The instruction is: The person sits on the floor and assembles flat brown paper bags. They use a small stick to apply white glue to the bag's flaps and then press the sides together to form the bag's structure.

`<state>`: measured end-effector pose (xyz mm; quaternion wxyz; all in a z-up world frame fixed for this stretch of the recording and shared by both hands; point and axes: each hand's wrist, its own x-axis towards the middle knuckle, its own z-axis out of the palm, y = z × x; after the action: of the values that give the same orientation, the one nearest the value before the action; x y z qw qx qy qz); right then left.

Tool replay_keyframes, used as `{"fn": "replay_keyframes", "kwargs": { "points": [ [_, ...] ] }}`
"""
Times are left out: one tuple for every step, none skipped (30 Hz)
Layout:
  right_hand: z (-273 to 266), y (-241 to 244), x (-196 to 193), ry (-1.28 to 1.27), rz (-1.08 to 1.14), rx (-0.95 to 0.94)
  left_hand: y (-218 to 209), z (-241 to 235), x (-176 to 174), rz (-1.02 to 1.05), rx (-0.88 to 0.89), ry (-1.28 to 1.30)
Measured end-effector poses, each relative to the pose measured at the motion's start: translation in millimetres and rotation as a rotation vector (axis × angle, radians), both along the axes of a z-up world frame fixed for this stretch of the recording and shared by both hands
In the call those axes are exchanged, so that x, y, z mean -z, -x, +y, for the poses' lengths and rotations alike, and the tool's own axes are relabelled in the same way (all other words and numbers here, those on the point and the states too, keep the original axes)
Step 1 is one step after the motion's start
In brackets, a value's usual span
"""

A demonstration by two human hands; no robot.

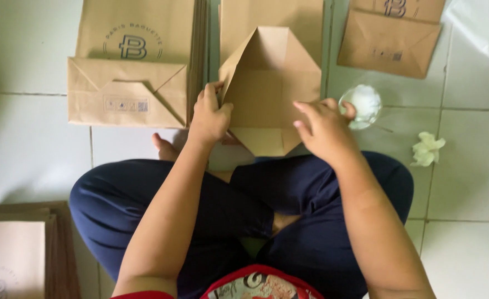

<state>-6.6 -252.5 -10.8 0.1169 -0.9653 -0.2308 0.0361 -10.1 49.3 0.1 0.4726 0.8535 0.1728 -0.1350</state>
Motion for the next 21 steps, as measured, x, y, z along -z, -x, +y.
{"fn": "replay_keyframes", "kwargs": {
  "points": [
    [14, -12, -13, 0.005, -0.011, -0.003, -7, -4, -6, -0.011, -0.003, 0.005],
    [29, -16, -24, -0.02, 0.0, -0.046, -8, -7, -11, 0.02, -0.029, -0.025],
    [44, -21, -35, -0.045, 0.01, -0.089, -8, -10, -16, 0.05, -0.055, -0.056],
    [59, -26, -43, -0.041, 0.011, -0.089, -9, -11, -14, 0.051, -0.054, -0.052],
    [74, -30, -51, -0.033, 0.109, -0.116, -10, -12, -13, 0.065, -0.073, -0.06],
    [90, -35, -59, -0.029, 0.206, -0.146, -11, -11, -12, 0.078, -0.093, -0.073],
    [96, -38, -57, -0.028, 0.206, -0.148, -11, -13, -16, 0.078, -0.095, -0.073],
    [103, -40, -55, -0.024, 0.235, -0.175, -11, -12, -21, 0.087, -0.105, -0.037],
    [111, -43, -54, -0.019, 0.263, -0.202, -10, -11, -25, 0.097, -0.116, -0.002],
    [113, -43, -52, -0.025, 0.266, -0.205, -11, -9, -22, 0.1, -0.118, -0.007],
    [114, -43, -50, -0.035, 0.256, -0.207, -12, -6, -18, 0.102, -0.125, 0.026],
    [116, -44, -49, -0.044, 0.244, -0.211, -13, -4, -15, 0.103, -0.134, 0.062],
    [115, -44, -46, -0.047, 0.245, -0.217, -13, -4, -16, 0.103, -0.14, 0.058],
    [115, -45, -44, -0.043, 0.226, -0.212, -13, -4, -16, 0.116, -0.139, 0.066],
    [114, -45, -41, -0.039, 0.208, -0.206, -14, -4, -17, 0.128, -0.138, 0.074],
    [114, -46, -40, -0.039, 0.207, -0.203, -14, -3, -16, 0.127, -0.135, 0.075],
    [114, -46, -40, -0.053, 0.206, -0.211, -15, -3, -16, 0.14, -0.138, 0.074],
    [114, -46, -39, -0.067, 0.205, -0.219, -16, -4, -15, 0.152, -0.14, 0.075],
    [113, -46, -37, -0.066, 0.204, -0.215, -16, -4, -16, 0.151, -0.136, 0.076],
    [113, -46, -35, -0.065, 0.199, -0.215, -15, -4, -17, 0.141, -0.139, 0.086],
    [113, -46, -33, -0.065, 0.194, -0.216, -14, -4, -18, 0.13, -0.142, 0.097]
  ]
}}
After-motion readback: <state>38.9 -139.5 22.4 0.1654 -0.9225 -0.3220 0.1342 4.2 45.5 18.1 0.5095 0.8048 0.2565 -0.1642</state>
